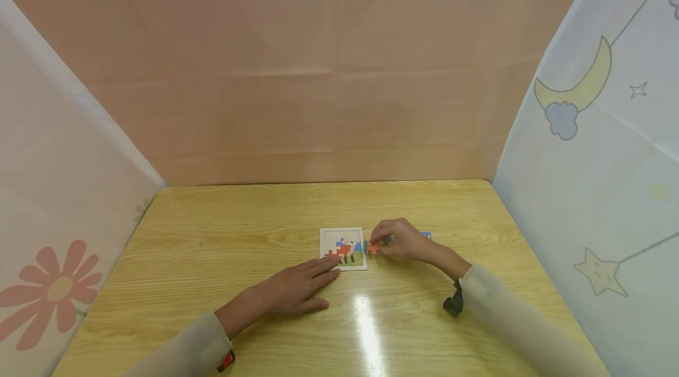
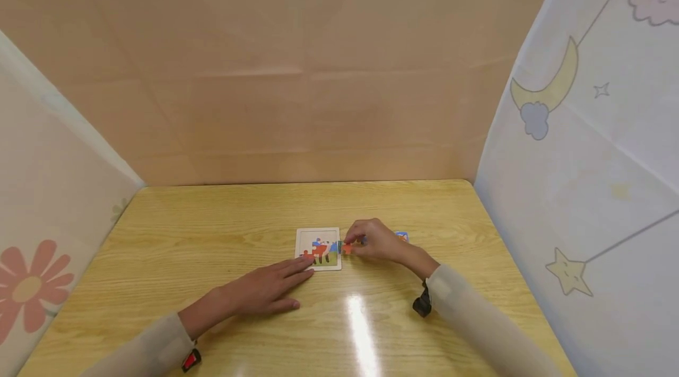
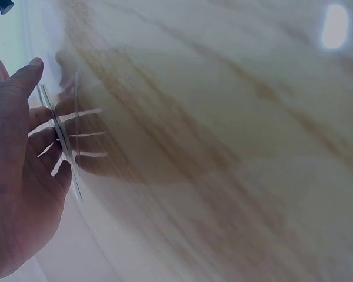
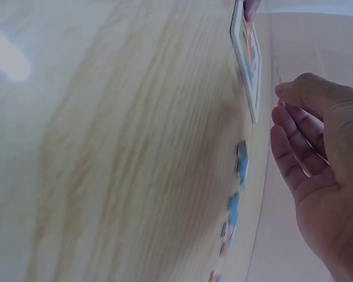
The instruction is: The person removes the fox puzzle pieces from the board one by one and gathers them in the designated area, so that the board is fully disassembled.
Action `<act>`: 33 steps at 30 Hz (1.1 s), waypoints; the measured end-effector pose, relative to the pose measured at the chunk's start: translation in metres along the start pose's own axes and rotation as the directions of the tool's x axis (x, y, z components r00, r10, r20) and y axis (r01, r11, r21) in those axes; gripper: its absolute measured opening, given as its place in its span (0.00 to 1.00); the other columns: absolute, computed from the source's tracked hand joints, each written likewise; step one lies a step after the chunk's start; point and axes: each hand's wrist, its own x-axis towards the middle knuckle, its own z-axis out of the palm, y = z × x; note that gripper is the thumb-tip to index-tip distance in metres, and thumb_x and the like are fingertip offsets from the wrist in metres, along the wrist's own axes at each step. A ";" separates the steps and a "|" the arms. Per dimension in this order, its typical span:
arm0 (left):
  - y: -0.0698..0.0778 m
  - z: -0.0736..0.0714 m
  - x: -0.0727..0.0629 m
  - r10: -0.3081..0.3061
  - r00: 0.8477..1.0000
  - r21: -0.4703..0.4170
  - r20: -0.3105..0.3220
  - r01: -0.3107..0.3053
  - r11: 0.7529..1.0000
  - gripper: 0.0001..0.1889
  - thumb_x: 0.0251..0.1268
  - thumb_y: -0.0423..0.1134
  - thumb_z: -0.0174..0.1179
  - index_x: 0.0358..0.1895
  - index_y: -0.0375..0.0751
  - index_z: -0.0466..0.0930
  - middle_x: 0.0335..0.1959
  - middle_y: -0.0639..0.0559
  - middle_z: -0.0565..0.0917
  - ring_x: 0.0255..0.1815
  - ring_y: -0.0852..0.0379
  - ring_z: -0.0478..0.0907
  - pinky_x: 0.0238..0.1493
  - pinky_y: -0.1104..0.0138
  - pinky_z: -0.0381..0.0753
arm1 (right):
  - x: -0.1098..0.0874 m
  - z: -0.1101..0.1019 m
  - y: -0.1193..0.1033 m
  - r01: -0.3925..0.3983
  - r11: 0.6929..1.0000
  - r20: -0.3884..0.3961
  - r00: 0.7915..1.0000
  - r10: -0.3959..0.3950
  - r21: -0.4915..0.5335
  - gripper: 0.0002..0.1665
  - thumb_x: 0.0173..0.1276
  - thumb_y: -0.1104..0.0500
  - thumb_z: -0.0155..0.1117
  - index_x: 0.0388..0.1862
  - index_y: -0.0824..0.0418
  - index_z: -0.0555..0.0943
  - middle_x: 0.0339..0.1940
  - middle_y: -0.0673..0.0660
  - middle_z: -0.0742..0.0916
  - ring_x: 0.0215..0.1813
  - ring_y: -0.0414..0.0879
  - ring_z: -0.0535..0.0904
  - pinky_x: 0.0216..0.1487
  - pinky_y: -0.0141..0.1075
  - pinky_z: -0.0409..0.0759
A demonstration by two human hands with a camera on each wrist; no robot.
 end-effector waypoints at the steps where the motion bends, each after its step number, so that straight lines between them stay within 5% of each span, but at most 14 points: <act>1: 0.000 0.000 0.000 0.003 1.000 0.001 -0.003 -0.003 1.000 0.37 0.86 0.62 0.44 0.86 0.44 0.55 0.89 0.48 0.50 0.88 0.49 0.51 0.83 0.55 0.62 | -0.002 -0.001 0.001 0.002 1.000 -0.003 1.000 -0.003 -0.003 0.06 0.65 0.69 0.78 0.40 0.64 0.92 0.42 0.55 0.92 0.40 0.48 0.89 0.40 0.42 0.90; 17: 0.000 0.000 0.000 -0.010 1.000 -0.012 0.004 0.010 1.000 0.37 0.86 0.62 0.43 0.86 0.45 0.55 0.89 0.49 0.49 0.88 0.50 0.50 0.83 0.55 0.62 | -0.032 -0.010 0.011 0.055 0.998 -0.014 0.998 -0.055 -0.014 0.10 0.62 0.72 0.79 0.42 0.63 0.91 0.40 0.55 0.91 0.40 0.44 0.89 0.43 0.39 0.90; 25: 0.000 0.000 0.001 -0.015 1.000 -0.011 0.007 0.015 1.000 0.37 0.86 0.63 0.42 0.86 0.45 0.55 0.89 0.50 0.49 0.88 0.50 0.49 0.83 0.55 0.61 | -0.038 -0.011 0.011 -0.017 0.999 0.021 1.000 0.017 -0.034 0.10 0.65 0.71 0.77 0.43 0.62 0.92 0.43 0.54 0.92 0.43 0.43 0.89 0.47 0.37 0.90; 33: 0.001 0.001 0.002 -0.024 1.000 -0.019 0.012 0.024 1.000 0.37 0.86 0.62 0.44 0.86 0.46 0.55 0.89 0.50 0.50 0.88 0.50 0.50 0.83 0.55 0.60 | -0.041 -0.010 0.014 0.019 0.997 0.016 1.000 -0.018 -0.075 0.09 0.65 0.71 0.77 0.42 0.61 0.92 0.42 0.52 0.92 0.45 0.44 0.89 0.47 0.37 0.90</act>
